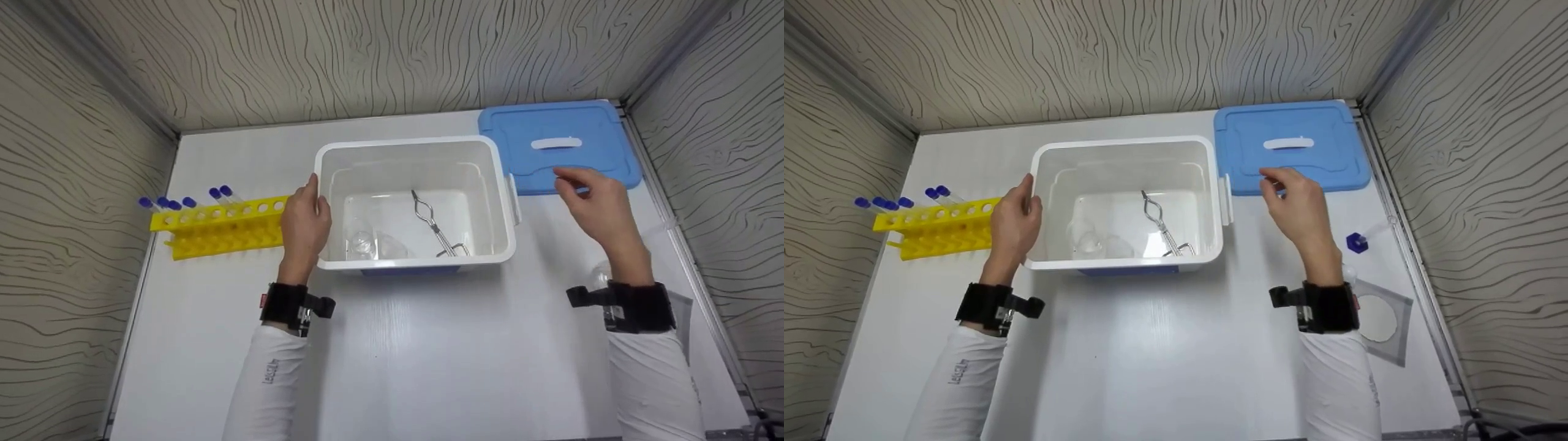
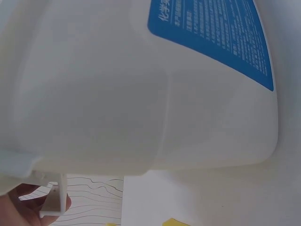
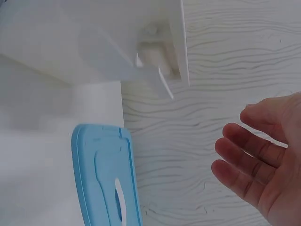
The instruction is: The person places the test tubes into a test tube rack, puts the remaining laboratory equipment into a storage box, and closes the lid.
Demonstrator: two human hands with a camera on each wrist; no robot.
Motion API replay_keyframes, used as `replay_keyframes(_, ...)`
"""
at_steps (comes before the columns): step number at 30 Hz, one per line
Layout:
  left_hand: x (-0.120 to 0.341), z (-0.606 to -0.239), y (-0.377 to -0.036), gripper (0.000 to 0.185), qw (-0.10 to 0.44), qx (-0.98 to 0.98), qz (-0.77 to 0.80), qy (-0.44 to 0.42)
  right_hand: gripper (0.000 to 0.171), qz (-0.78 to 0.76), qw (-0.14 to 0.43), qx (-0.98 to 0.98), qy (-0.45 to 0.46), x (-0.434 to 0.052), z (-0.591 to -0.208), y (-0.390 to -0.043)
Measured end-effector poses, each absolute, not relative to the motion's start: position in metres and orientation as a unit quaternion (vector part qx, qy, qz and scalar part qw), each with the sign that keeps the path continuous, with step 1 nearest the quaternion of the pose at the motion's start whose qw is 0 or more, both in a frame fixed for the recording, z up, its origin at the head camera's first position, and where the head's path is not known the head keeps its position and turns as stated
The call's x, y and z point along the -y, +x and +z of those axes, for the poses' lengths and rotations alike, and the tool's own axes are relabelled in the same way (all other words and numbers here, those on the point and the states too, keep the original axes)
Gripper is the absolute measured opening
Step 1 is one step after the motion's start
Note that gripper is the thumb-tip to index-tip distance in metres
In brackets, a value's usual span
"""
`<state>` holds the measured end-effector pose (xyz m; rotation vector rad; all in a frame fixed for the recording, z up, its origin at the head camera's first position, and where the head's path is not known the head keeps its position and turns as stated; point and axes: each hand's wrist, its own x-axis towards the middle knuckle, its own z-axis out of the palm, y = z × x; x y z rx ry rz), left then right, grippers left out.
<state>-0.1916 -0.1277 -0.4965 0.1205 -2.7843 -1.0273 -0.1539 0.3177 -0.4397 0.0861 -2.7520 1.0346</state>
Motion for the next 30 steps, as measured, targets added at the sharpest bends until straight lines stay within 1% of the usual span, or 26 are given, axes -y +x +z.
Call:
replay_keyframes(9,0.128,-0.495,-0.19,0.047,0.092,0.932,-0.349,0.036,0.044,0.318,0.099,0.938,-0.097,-0.386,-0.444,-0.139)
replay_keyframes(14,0.127,-0.496,-0.19,0.047,0.089,0.931,-0.351,0.037,0.051,0.311,0.066,0.928,-0.196,-0.417,-0.451,-0.136)
replay_keyframes(16,0.127,-0.496,-0.19,0.047,0.088,0.932,-0.349,0.038,0.053,0.308,0.05,0.924,-0.221,-0.428,-0.457,-0.137)
replay_keyframes(19,0.126,-0.496,-0.19,0.048,0.085,0.932,-0.351,0.041,0.056,0.297,0.04,0.925,-0.233,-0.445,-0.466,-0.137)
replay_keyframes(23,0.126,-0.496,-0.191,0.049,0.079,0.932,-0.35,0.044,0.06,0.291,0.021,0.929,-0.228,-0.463,-0.477,-0.136)
replay_keyframes(30,0.127,-0.495,-0.191,0.048,0.079,0.934,-0.346,0.04,0.066,0.286,-0.021,0.932,-0.22,-0.477,-0.489,-0.133)
